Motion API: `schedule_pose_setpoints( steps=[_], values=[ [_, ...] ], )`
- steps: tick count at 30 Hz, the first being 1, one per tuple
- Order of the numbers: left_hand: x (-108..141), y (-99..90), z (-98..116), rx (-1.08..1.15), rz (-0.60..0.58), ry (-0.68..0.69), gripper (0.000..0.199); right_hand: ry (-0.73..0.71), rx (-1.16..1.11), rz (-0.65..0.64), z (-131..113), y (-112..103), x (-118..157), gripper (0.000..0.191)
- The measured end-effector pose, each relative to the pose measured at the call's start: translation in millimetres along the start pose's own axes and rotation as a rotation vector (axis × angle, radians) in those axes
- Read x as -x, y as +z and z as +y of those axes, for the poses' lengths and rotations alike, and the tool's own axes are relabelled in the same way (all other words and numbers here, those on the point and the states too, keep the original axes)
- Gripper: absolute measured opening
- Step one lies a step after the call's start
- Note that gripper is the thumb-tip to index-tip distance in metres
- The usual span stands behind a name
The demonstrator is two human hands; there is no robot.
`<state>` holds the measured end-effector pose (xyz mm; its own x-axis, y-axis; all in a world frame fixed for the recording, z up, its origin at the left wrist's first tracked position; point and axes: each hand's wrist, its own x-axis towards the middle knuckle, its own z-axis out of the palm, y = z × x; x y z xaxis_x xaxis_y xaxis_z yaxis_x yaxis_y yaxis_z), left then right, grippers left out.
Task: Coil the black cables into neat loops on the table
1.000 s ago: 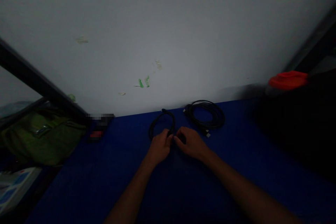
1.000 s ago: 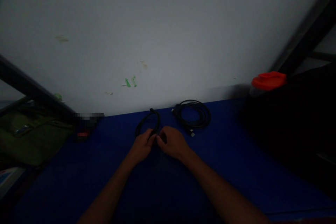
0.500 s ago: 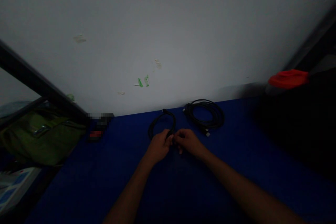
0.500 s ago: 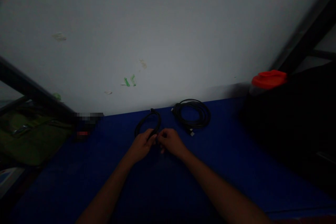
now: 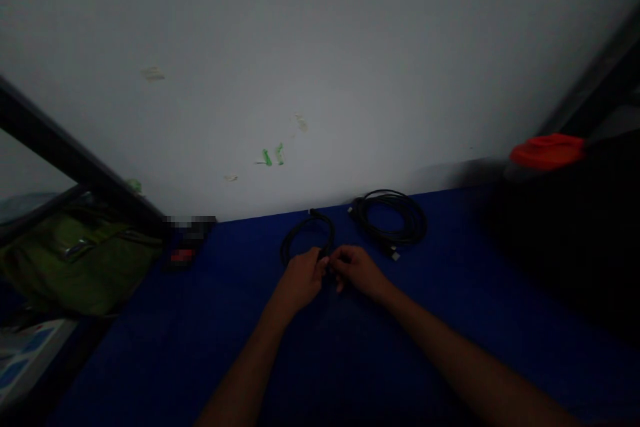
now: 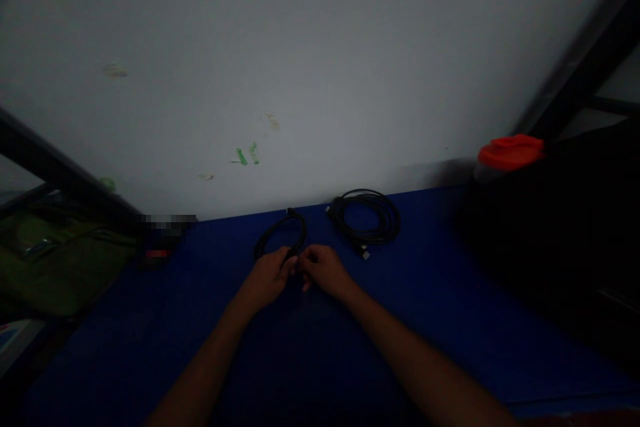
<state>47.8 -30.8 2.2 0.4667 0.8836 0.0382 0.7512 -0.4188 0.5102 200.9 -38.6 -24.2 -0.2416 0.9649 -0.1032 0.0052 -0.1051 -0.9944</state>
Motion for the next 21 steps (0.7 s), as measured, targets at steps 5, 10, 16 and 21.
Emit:
schedule_pose_setpoints(
  steps=[5,10,16,21],
  values=[
    [0.5,2.3,-1.2,-0.066,-0.02,-0.012,0.021,-0.008,0.068,0.005,0.0,-3.2,-2.5,0.038],
    [1.7,2.4,1.3,-0.004,-0.074,0.04,0.02,0.038,0.111,0.098,0.9,-5.8,-5.5,0.039],
    [2.6,4.0,-3.0,0.215,-0.139,0.087,0.025,0.055,-0.056,0.098,-2.1,-2.7,-3.7,0.035],
    [-1.2,3.0,-5.3,0.593,-0.193,0.034,0.033,0.027,-0.111,0.069,-3.3,-3.9,-3.7,0.034]
  ],
)
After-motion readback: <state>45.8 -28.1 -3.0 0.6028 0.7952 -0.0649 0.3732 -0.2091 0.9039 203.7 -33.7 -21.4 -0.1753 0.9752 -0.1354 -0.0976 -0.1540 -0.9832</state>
